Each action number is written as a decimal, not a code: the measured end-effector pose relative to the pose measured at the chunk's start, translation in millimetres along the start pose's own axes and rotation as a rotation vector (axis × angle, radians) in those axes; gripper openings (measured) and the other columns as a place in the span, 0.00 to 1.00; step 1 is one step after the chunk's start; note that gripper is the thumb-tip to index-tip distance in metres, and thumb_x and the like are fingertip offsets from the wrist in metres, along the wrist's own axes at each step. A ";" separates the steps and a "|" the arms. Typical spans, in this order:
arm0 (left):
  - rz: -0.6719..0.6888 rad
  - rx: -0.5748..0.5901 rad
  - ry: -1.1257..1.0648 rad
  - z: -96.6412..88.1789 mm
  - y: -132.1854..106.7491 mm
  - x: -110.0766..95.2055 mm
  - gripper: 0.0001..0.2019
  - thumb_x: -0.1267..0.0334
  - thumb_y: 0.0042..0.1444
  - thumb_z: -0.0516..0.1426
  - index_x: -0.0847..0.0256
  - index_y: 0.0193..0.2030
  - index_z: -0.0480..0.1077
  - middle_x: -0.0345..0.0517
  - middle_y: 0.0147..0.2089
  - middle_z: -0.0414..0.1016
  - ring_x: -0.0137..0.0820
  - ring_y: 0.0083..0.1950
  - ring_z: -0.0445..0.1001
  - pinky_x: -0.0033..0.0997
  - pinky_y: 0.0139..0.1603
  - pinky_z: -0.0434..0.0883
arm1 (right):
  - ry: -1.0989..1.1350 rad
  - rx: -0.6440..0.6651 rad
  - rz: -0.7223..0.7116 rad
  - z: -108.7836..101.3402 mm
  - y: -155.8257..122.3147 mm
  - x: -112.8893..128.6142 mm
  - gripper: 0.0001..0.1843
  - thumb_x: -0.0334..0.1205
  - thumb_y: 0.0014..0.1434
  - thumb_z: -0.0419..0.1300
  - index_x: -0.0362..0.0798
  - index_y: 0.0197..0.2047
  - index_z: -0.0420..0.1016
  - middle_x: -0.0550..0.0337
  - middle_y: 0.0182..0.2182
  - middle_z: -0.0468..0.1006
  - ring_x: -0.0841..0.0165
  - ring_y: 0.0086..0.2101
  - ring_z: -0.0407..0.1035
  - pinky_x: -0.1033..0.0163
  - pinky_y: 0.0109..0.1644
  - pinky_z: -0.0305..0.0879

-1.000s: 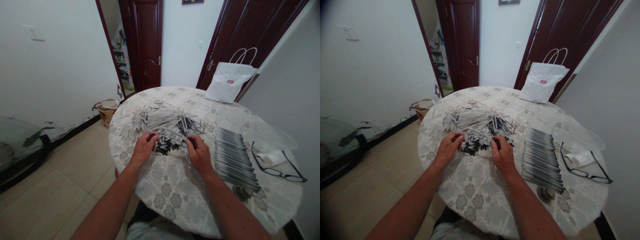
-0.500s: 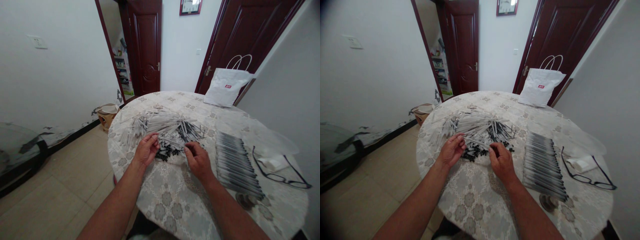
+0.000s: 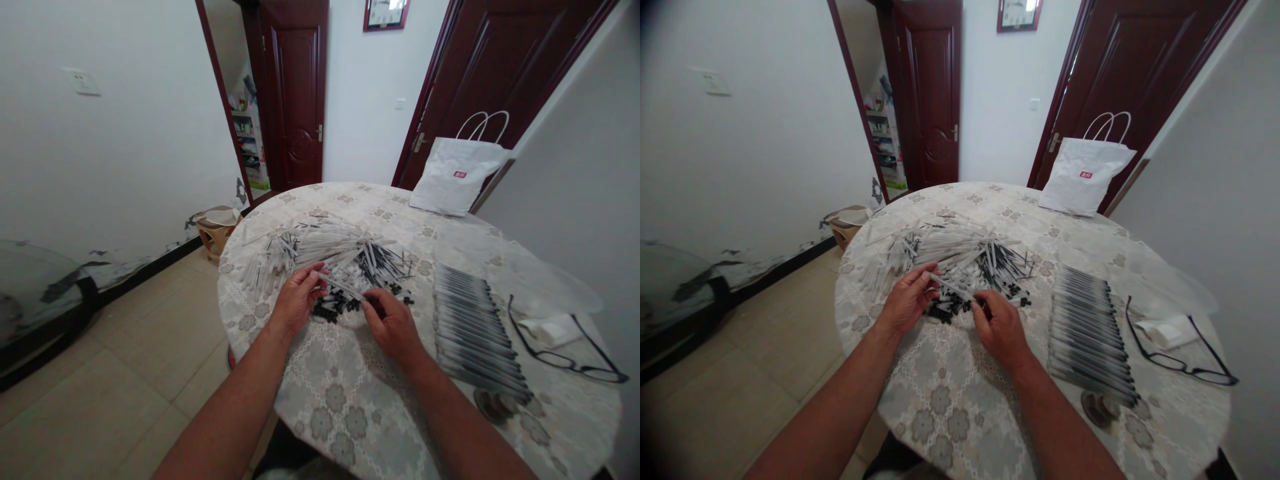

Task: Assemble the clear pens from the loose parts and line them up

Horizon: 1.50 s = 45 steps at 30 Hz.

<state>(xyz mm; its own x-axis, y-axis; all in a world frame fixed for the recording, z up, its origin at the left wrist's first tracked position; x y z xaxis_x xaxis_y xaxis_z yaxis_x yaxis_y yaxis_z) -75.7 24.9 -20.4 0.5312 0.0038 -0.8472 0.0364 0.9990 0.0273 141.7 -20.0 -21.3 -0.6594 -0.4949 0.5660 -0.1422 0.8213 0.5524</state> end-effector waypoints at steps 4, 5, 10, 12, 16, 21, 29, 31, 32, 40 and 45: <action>-0.014 -0.018 -0.005 2.3 1.6 2.7 0.20 0.59 0.55 0.68 0.64 0.53 0.76 0.55 0.48 0.82 0.33 0.43 0.81 0.31 0.42 0.80 | -0.043 0.044 -0.151 8.0 -0.8 0.4 0.12 0.39 0.70 0.55 0.47 0.52 0.75 0.52 0.43 0.82 0.63 0.42 0.76 0.61 0.49 0.69; -0.030 -0.013 -0.011 3.4 1.5 3.2 0.19 0.59 0.56 0.68 0.64 0.52 0.76 0.55 0.47 0.82 0.35 0.44 0.82 0.33 0.42 0.80 | -0.074 0.059 -0.175 9.3 -1.1 0.8 0.12 0.38 0.71 0.54 0.47 0.53 0.74 0.51 0.43 0.82 0.62 0.43 0.76 0.60 0.49 0.69; -0.048 -0.045 -0.001 6.4 0.1 3.1 0.17 0.60 0.57 0.66 0.63 0.51 0.76 0.53 0.44 0.83 0.37 0.45 0.83 0.34 0.43 0.81 | -0.237 0.112 -0.206 10.6 -3.0 8.5 0.14 0.38 0.72 0.53 0.47 0.54 0.76 0.50 0.40 0.82 0.63 0.40 0.76 0.61 0.46 0.69; -0.053 -0.052 0.024 5.9 1.9 2.8 0.16 0.60 0.57 0.66 0.63 0.50 0.76 0.52 0.43 0.83 0.37 0.44 0.84 0.32 0.42 0.81 | -0.243 0.132 -0.181 10.3 -2.2 12.1 0.14 0.39 0.72 0.52 0.47 0.54 0.76 0.50 0.39 0.81 0.63 0.39 0.75 0.62 0.46 0.68; -0.052 -0.048 0.078 6.0 5.9 2.3 0.15 0.60 0.56 0.67 0.61 0.49 0.77 0.51 0.44 0.83 0.36 0.45 0.84 0.31 0.43 0.81 | -0.114 0.144 -0.085 7.9 1.9 18.5 0.14 0.39 0.72 0.52 0.46 0.52 0.76 0.51 0.42 0.81 0.65 0.41 0.75 0.63 0.48 0.66; -0.033 -0.043 0.122 8.7 4.5 0.7 0.11 0.60 0.56 0.67 0.57 0.45 0.78 0.47 0.45 0.83 0.39 0.47 0.83 0.34 0.42 0.83 | 0.221 0.122 0.171 8.4 6.8 18.6 0.11 0.41 0.70 0.55 0.49 0.46 0.79 0.61 0.34 0.80 0.70 0.36 0.73 0.66 0.44 0.65; -0.031 0.021 0.147 14.1 1.3 4.6 0.15 0.56 0.54 0.69 0.57 0.46 0.77 0.48 0.46 0.83 0.39 0.49 0.83 0.35 0.45 0.82 | 0.399 0.271 0.391 11.4 11.8 5.3 0.10 0.42 0.69 0.56 0.48 0.42 0.77 0.66 0.27 0.75 0.72 0.27 0.67 0.68 0.33 0.61; -0.042 0.062 0.208 17.5 -3.4 5.5 0.18 0.54 0.53 0.69 0.58 0.48 0.77 0.50 0.47 0.83 0.39 0.48 0.83 0.37 0.45 0.82 | 0.220 0.252 0.239 -2.9 14.4 12.3 0.07 0.39 0.69 0.58 0.49 0.44 0.78 0.63 0.34 0.79 0.71 0.34 0.71 0.67 0.40 0.63; -0.048 0.085 0.252 18.8 -6.0 5.5 0.19 0.53 0.53 0.69 0.59 0.48 0.77 0.51 0.47 0.83 0.40 0.47 0.83 0.38 0.44 0.83 | 0.131 0.252 0.172 -11.4 15.6 16.7 0.07 0.38 0.69 0.58 0.49 0.45 0.78 0.61 0.36 0.80 0.70 0.37 0.72 0.66 0.43 0.64; -0.080 0.239 0.440 12.7 -14.1 4.7 0.21 0.50 0.48 0.71 0.62 0.45 0.81 0.56 0.42 0.84 0.43 0.39 0.83 0.41 0.37 0.83 | -0.365 0.374 0.006 -103.6 6.7 17.3 0.07 0.35 0.67 0.62 0.47 0.45 0.82 0.54 0.39 0.78 0.64 0.43 0.70 0.59 0.51 0.64; -0.032 0.071 0.371 7.4 -9.6 6.3 0.18 0.51 0.52 0.69 0.62 0.43 0.79 0.50 0.38 0.83 0.35 0.30 0.80 0.37 0.33 0.81 | -0.556 0.363 0.141 -168.7 -25.9 -34.5 0.10 0.34 0.67 0.59 0.46 0.46 0.82 0.53 0.41 0.80 0.63 0.44 0.72 0.59 0.51 0.64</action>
<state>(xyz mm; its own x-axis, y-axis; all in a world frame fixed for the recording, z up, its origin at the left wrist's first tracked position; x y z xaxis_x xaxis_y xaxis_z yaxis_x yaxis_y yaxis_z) -66.4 15.0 -22.1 0.1862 0.0016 -0.9825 0.1137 0.9933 0.0231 292.7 -72.1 48.1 -0.9576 -0.2363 0.1646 -0.2019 0.9585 0.2012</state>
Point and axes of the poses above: each hand's wrist, its own y-axis towards the middle knuckle, its own z-axis out of the palm, x = y × z, the point moved 1 cm from there along y, towards the middle knuckle
